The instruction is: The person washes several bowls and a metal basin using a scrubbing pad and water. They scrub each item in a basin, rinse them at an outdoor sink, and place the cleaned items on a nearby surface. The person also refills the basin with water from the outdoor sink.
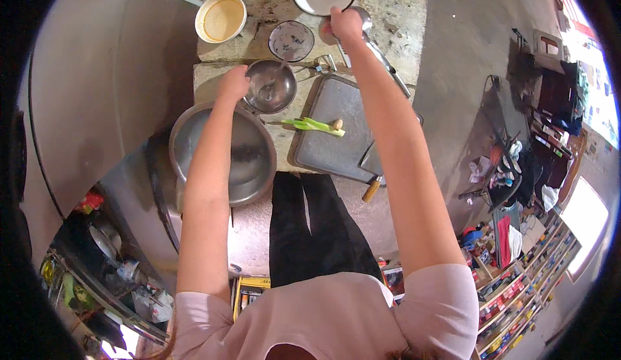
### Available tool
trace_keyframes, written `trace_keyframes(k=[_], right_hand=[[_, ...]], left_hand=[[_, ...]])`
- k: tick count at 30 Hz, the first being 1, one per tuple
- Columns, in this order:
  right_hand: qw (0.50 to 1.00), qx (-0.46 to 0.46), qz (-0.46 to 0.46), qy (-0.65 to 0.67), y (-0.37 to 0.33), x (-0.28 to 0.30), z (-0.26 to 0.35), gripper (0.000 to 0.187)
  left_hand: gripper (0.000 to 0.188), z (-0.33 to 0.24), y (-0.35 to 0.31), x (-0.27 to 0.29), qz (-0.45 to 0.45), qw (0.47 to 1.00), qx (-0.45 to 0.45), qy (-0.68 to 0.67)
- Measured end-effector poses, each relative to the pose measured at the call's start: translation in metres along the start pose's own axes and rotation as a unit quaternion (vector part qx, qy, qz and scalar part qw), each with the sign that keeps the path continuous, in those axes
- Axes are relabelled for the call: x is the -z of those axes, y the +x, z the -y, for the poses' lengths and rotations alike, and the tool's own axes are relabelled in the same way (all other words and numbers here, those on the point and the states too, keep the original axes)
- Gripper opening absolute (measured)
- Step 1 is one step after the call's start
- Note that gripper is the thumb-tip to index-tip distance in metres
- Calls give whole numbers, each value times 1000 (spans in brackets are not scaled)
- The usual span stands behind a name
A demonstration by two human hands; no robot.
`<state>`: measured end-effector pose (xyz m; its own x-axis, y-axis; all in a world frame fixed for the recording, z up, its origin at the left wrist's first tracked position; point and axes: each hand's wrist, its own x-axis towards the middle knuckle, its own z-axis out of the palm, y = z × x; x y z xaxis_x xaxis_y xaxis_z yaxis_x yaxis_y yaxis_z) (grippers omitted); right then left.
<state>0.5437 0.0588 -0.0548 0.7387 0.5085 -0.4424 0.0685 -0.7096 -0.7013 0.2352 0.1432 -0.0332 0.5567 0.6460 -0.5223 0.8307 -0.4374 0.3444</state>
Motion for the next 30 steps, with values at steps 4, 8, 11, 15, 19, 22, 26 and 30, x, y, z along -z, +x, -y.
trace_keyframes(k=[4, 8, 11, 15, 19, 22, 26, 30], right_hand=[[989, -94, 87, 67, 31, -16, -2, 38], [957, -179, 115, 197, 9, -18, 9, 42], [964, -92, 81, 237, -23, -15, 12, 43], [951, 93, 134, 261, -127, 0, 55, 41], [953, 151, 205, 164, -200, -18, 74, 26], [946, 141, 232, 178, -230, -45, 71, 16], [945, 164, 219, 181, -254, -70, 72, 13], [958, 176, 150, 170, -270, -91, 65, 14]], left_hand=[[23, -5, -9, 9, -21, 1000, -3, 0], [21, -14, -27, 31, -42, 998, -26, -35], [19, -23, -50, 52, -24, 995, -17, -92], [19, -20, -95, 70, -14, 987, 15, -159], [20, -8, -149, 72, -28, 975, 38, -218], [29, 11, -184, 64, -38, 959, 67, -273], [34, 63, -233, 26, -81, 885, 172, -425], [40, 108, -262, -30, -167, 740, 335, -559]])
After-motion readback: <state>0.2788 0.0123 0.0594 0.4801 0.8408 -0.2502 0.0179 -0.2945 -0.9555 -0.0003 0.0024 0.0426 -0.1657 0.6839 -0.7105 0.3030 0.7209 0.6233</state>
